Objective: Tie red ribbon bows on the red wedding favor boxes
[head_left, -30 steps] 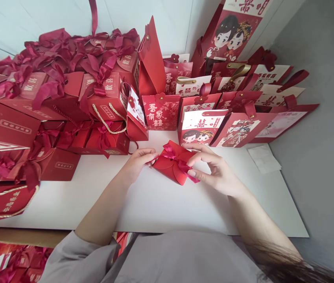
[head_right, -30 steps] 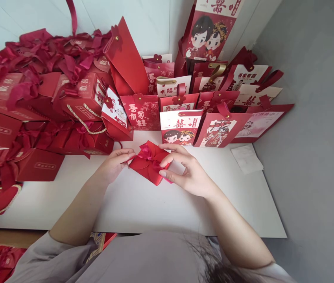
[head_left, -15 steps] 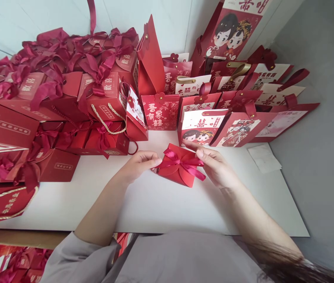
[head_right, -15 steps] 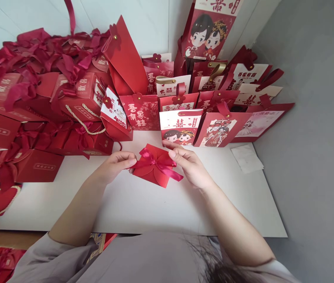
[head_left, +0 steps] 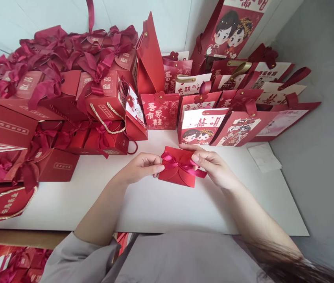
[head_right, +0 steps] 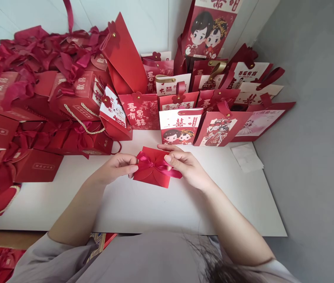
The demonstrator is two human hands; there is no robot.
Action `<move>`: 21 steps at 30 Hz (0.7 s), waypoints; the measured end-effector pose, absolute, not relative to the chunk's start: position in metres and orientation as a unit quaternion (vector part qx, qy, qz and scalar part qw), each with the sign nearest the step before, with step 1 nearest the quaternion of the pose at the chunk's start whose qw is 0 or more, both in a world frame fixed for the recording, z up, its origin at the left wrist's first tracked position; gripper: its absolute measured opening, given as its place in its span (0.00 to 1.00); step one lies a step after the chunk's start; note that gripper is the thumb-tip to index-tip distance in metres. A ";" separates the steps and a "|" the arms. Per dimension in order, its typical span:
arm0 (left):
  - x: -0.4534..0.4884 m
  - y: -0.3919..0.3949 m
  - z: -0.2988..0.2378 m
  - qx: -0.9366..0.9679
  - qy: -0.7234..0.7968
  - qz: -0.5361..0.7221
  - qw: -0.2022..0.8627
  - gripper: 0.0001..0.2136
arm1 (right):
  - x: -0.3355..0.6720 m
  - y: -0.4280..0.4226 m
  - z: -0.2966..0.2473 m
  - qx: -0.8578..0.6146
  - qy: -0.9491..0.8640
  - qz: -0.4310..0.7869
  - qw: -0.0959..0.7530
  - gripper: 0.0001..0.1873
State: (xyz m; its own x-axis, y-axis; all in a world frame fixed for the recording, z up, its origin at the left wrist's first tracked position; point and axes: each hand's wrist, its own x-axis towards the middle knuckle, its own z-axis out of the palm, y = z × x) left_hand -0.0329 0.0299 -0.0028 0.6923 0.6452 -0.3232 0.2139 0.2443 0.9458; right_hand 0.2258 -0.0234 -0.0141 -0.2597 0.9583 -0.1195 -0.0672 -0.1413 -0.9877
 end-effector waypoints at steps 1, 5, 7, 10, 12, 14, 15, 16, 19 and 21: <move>-0.033 0.030 -0.003 0.592 0.357 0.151 0.706 0.16 | 0.226 -0.023 -0.015 -0.446 -0.503 0.610 0.420 0.18; -0.035 0.031 -0.004 0.584 0.341 0.146 0.722 0.16 | 0.224 -0.023 -0.014 -0.459 -0.515 0.592 0.416 0.20; -0.036 0.032 -0.004 0.583 0.337 0.143 0.726 0.15 | 0.224 -0.023 -0.014 -0.464 -0.522 0.584 0.414 0.20; -0.036 0.032 -0.004 0.584 0.339 0.141 0.724 0.16 | 0.224 -0.023 -0.014 -0.466 -0.526 0.578 0.416 0.19; -0.035 0.032 -0.004 0.586 0.343 0.145 0.720 0.16 | 0.225 -0.023 -0.015 -0.465 -0.526 0.575 0.420 0.20; -0.035 0.032 -0.004 0.589 0.345 0.150 0.715 0.17 | 0.225 -0.023 -0.015 -0.466 -0.528 0.572 0.421 0.20; -0.035 0.032 -0.004 0.593 0.347 0.152 0.711 0.17 | 0.225 -0.023 -0.015 -0.466 -0.530 0.569 0.421 0.19; -0.036 0.032 -0.004 0.598 0.348 0.153 0.705 0.18 | 0.226 -0.023 -0.015 -0.467 -0.532 0.567 0.421 0.19; -0.037 0.032 -0.005 0.618 0.355 0.147 0.686 0.18 | 0.226 -0.022 -0.015 -0.468 -0.538 0.563 0.418 0.20; -0.039 0.032 -0.006 0.623 0.357 0.137 0.682 0.18 | 0.226 -0.021 -0.015 -0.468 -0.538 0.563 0.417 0.20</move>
State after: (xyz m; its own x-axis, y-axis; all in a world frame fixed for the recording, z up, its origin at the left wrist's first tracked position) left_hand -0.0385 0.0324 -0.0055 0.7078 0.6321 -0.3153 0.2574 0.1848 0.9485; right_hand 0.2257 -0.0212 -0.0154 -0.2132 0.9739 -0.0779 0.0339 -0.0724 -0.9968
